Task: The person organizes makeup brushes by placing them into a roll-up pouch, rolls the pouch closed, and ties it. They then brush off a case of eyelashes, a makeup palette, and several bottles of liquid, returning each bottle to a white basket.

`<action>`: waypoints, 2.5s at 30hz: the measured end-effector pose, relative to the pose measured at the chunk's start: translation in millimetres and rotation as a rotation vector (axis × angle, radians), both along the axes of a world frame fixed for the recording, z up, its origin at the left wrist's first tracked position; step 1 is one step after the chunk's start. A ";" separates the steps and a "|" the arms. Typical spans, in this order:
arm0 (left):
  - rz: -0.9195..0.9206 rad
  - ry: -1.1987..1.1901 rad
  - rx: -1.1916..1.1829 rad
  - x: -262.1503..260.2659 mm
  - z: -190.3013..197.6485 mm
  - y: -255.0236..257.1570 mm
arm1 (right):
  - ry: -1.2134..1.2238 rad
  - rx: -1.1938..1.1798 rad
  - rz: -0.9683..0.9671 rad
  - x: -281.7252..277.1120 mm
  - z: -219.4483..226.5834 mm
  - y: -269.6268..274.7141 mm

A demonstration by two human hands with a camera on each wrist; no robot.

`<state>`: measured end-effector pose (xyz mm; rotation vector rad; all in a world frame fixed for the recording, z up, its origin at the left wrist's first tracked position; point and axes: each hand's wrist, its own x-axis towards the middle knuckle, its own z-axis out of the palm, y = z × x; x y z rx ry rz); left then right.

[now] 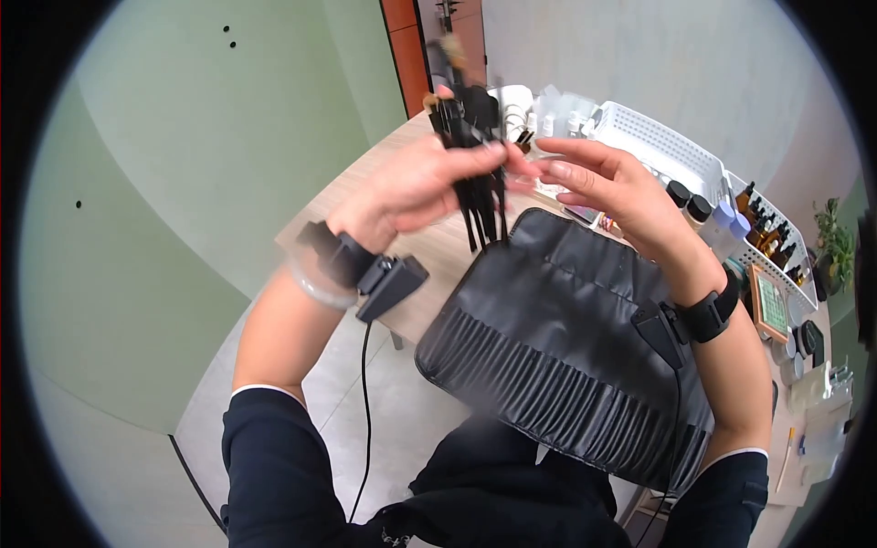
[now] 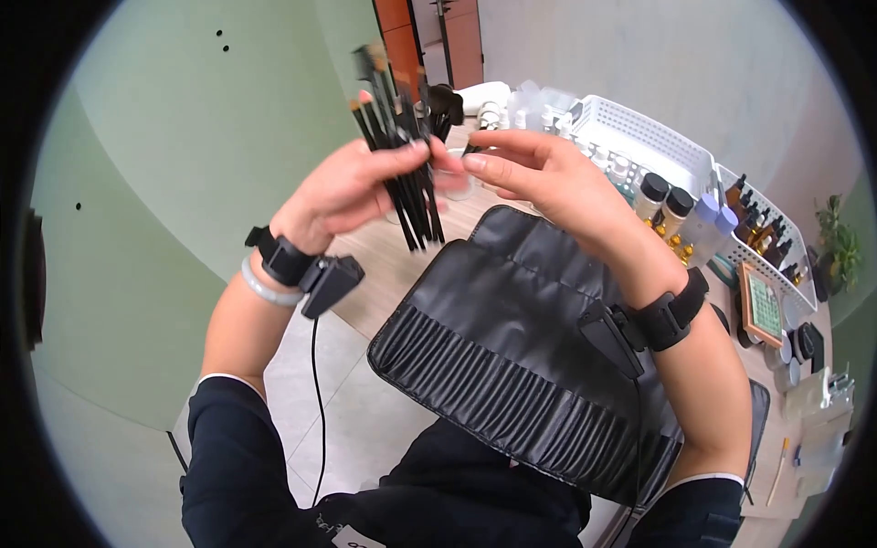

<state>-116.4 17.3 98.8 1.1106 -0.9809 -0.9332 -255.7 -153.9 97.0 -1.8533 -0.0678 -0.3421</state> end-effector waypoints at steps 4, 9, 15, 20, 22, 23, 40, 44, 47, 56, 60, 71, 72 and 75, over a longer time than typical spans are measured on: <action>-0.242 0.156 0.132 -65.9 -13.0 -10.4 | 0.295 0.170 0.325 -23.6 -3.8 2.6; -0.389 0.276 0.173 -110.6 -46.1 -27.3 | 0.345 0.225 0.268 -62.0 -14.0 16.9; -0.293 0.403 0.167 -142.4 -64.4 -30.2 | 0.157 0.590 0.301 -84.6 -37.1 6.3; -0.315 0.573 0.223 -172.1 -91.0 -7.7 | 0.065 0.681 0.296 -95.2 -41.8 -3.4; -0.323 0.667 0.192 -179.5 -102.3 -2.8 | 0.128 0.687 0.302 -95.5 -43.0 -2.0; -0.332 0.718 0.165 -180.5 -107.6 -0.8 | 0.134 0.688 0.310 -95.1 -43.1 -0.4; -0.154 0.650 0.133 -177.1 -131.2 25.6 | 0.314 0.616 0.363 -79.6 -63.8 21.7; -0.039 0.592 0.132 -168.4 -133.7 30.9 | 0.341 0.488 0.278 -78.0 -63.7 13.5; 0.019 0.581 0.115 -161.7 -134.6 33.0 | 0.333 0.443 0.135 -74.5 -60.4 15.2; -0.124 0.698 0.047 -151.0 -135.4 36.8 | 0.344 0.362 0.049 -73.5 -50.3 17.4; -0.112 0.695 0.054 -151.4 -136.7 36.9 | 0.319 0.310 0.042 -73.3 -50.8 15.9; 0.076 0.561 0.109 -167.5 -126.1 30.1 | 0.256 0.300 0.058 -77.4 -53.1 9.5; 0.073 0.552 0.107 -167.8 -125.6 29.6 | 0.230 0.311 0.057 -77.7 -53.0 9.7; 0.076 0.530 0.117 -169.1 -125.4 26.2 | 0.168 0.325 0.040 -78.0 -47.0 7.7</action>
